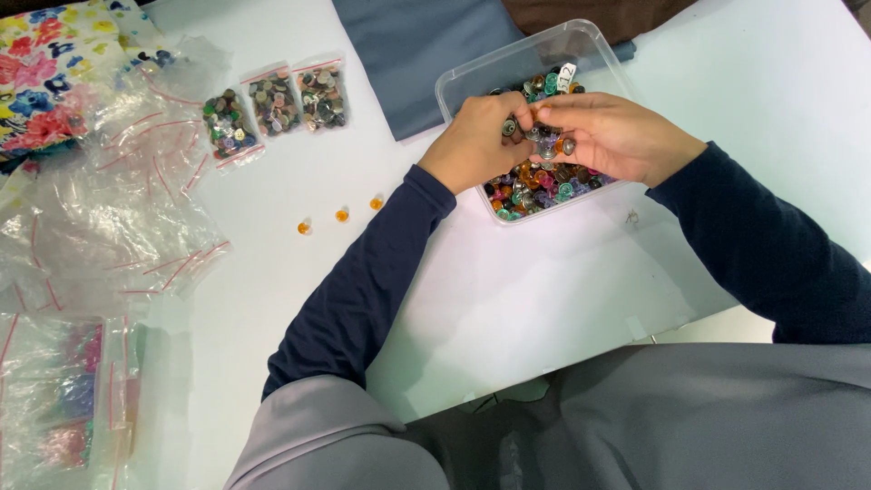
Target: Sorting colored buttons from a plastic container into small zip-lock bags
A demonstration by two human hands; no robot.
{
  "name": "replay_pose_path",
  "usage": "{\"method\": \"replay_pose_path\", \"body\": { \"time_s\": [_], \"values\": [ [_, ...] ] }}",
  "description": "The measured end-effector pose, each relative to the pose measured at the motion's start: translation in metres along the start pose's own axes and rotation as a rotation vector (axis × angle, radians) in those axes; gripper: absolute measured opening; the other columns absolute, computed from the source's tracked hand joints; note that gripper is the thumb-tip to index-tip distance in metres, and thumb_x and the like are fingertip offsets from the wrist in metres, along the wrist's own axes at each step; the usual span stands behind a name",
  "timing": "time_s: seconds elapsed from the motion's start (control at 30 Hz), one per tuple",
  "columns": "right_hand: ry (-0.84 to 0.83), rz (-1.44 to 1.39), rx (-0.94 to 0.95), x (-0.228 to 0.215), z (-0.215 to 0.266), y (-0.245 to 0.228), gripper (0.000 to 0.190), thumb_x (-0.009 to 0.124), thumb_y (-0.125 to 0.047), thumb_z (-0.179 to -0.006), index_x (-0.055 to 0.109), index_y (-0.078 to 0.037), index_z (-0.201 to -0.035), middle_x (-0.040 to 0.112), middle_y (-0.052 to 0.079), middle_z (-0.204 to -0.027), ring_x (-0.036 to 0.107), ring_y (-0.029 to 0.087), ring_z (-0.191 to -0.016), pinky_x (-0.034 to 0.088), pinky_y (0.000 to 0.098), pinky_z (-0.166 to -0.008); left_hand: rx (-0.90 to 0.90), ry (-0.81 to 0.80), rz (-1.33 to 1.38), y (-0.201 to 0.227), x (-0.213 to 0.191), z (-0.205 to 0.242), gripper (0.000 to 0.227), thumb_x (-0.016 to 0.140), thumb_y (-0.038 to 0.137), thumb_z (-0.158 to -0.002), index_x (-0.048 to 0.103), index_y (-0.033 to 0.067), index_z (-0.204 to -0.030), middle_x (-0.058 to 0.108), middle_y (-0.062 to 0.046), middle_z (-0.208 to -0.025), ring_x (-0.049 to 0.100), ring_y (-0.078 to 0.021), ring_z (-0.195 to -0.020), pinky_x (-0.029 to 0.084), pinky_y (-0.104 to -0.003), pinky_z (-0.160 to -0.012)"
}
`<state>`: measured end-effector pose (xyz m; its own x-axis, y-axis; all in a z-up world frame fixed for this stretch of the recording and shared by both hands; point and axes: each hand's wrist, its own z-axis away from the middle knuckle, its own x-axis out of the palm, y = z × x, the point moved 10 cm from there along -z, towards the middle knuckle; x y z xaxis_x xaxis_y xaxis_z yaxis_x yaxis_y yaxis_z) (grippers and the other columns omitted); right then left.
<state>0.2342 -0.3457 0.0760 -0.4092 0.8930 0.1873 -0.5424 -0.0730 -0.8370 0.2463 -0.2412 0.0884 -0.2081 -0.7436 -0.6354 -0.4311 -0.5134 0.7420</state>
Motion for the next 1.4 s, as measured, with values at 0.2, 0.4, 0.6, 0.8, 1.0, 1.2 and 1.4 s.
{"method": "replay_pose_path", "body": {
  "time_s": [0.2, 0.4, 0.6, 0.8, 1.0, 1.2, 1.4],
  "values": [
    [0.064, 0.089, -0.013, -0.004, 0.001, -0.003, 0.024, 0.054, -0.015, -0.104, 0.065, -0.006, -0.123, 0.069, 0.009, -0.119, 0.067, 0.019, -0.109, 0.059, 0.0341, -0.1, -0.164, -0.051, 0.135, -0.002, -0.006, 0.004, 0.023, 0.074, 0.014, -0.084, 0.054, 0.0132, -0.096, 0.068, 0.0, -0.073, 0.071, -0.0087, -0.058, 0.051, -0.027, -0.056],
    [-0.04, 0.045, -0.101, -0.005, -0.005, -0.001, 0.026, 0.053, -0.028, -0.108, 0.067, -0.007, -0.114, 0.07, 0.007, -0.112, 0.066, 0.015, -0.099, 0.06, 0.0352, -0.086, -0.079, 0.083, 0.119, 0.01, -0.013, 0.005, 0.015, 0.069, 0.016, -0.094, 0.054, 0.0174, -0.098, 0.054, -0.012, -0.106, 0.069, -0.0118, -0.042, 0.056, -0.027, -0.057],
    [-0.049, 0.191, -0.059, 0.013, 0.011, -0.011, 0.042, 0.045, -0.037, -0.107, 0.065, -0.004, -0.124, 0.069, 0.011, -0.112, 0.069, 0.021, -0.098, 0.058, 0.0334, -0.09, 0.065, 0.188, 0.08, 0.018, -0.019, 0.009, 0.011, 0.068, 0.012, -0.091, 0.058, 0.0158, -0.094, 0.056, -0.002, -0.089, 0.055, -0.007, -0.054, 0.054, -0.023, -0.058],
    [0.004, 0.199, -0.115, 0.005, -0.001, -0.009, 0.045, 0.044, -0.039, -0.106, 0.065, -0.005, -0.125, 0.066, 0.004, -0.123, 0.063, 0.015, -0.103, 0.057, 0.0297, -0.087, -0.087, 0.207, 0.249, 0.02, -0.027, 0.014, 0.021, 0.057, 0.022, -0.096, 0.055, 0.0119, -0.078, 0.056, -0.009, -0.085, 0.078, -0.0156, -0.054, 0.051, -0.018, -0.037],
    [0.025, 0.322, -0.129, 0.018, 0.013, -0.024, 0.051, 0.04, -0.038, -0.106, 0.065, -0.002, -0.131, 0.064, 0.006, -0.123, 0.059, 0.015, -0.113, 0.057, 0.0359, -0.102, 0.071, 0.453, 0.237, 0.039, -0.058, 0.029, 0.028, 0.049, 0.014, -0.091, 0.033, 0.0144, -0.068, 0.037, 0.005, -0.065, 0.036, -0.0106, -0.064, 0.031, -0.03, -0.061],
    [-0.016, 0.958, -0.283, 0.034, 0.012, -0.026, 0.046, 0.039, -0.042, -0.106, 0.076, -0.019, -0.121, 0.076, 0.011, -0.12, 0.046, 0.01, -0.153, 0.033, 0.023, -0.107, 0.066, 0.444, 0.125, 0.048, -0.101, 0.061, 0.051, 0.04, 0.04, -0.105, 0.056, 0.013, -0.065, 0.056, 0.004, -0.066, 0.051, -0.01, -0.067, 0.04, -0.028, -0.068],
    [0.139, 1.36, -0.726, 0.072, 0.018, -0.043, 0.051, 0.044, -0.034, -0.119, 0.051, -0.006, -0.077, 0.051, 0.005, -0.072, 0.05, 0.025, -0.073, 0.039, 0.0406, -0.071, 0.052, 0.349, 0.001, 0.011, -0.108, 0.109, 0.027, 0.053, 0.027, -0.107, 0.07, 0.0078, -0.118, 0.055, -0.006, -0.109, 0.06, -0.0129, -0.079, 0.053, -0.028, -0.079]
  ]
}}
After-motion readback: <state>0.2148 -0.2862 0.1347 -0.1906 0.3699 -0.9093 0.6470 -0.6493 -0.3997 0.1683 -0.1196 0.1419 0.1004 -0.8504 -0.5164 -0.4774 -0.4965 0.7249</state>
